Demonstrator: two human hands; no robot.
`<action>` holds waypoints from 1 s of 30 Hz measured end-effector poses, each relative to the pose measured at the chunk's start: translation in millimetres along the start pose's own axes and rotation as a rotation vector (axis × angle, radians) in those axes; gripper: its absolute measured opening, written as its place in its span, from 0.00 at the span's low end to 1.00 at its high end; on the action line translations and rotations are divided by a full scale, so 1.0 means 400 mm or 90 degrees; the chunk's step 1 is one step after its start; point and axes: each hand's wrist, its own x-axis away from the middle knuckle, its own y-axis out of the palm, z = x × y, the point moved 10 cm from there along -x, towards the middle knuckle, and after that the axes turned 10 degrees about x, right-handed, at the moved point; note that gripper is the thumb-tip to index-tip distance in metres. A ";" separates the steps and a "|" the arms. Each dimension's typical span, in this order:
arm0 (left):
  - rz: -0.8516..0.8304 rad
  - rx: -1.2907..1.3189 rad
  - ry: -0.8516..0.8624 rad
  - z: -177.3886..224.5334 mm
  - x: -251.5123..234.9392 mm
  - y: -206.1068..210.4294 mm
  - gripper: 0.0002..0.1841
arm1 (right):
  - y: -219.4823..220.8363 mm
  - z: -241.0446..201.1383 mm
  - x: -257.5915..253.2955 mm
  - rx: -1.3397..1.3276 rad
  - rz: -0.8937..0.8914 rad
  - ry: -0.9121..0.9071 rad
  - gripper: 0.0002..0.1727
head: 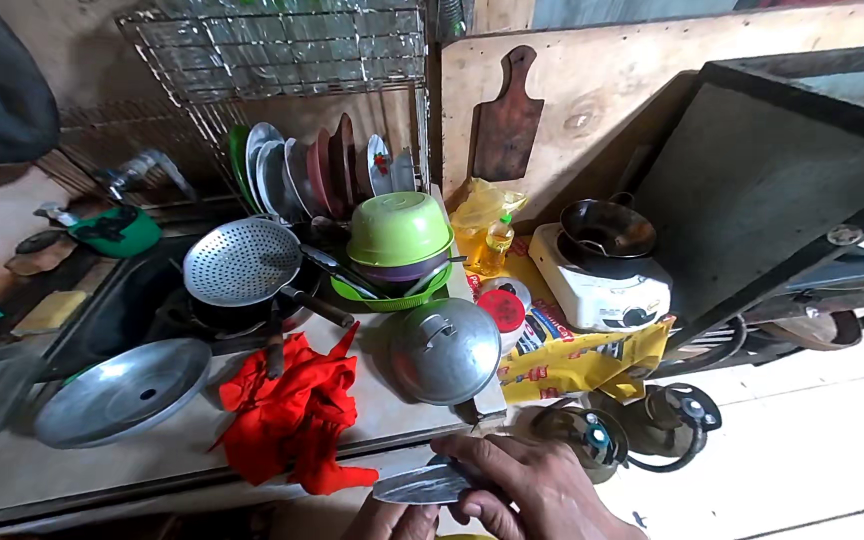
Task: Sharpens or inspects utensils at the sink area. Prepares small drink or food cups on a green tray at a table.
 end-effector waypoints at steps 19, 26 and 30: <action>0.003 0.132 -0.029 -0.020 0.010 -0.001 0.15 | 0.014 -0.004 -0.007 -0.046 -0.020 0.000 0.28; 0.010 0.082 -0.026 -0.025 0.025 -0.017 0.17 | 0.030 -0.014 -0.010 -0.078 -0.069 -0.002 0.31; 0.024 0.073 -0.035 -0.012 0.026 -0.013 0.16 | 0.027 -0.011 -0.012 -0.044 -0.041 -0.011 0.29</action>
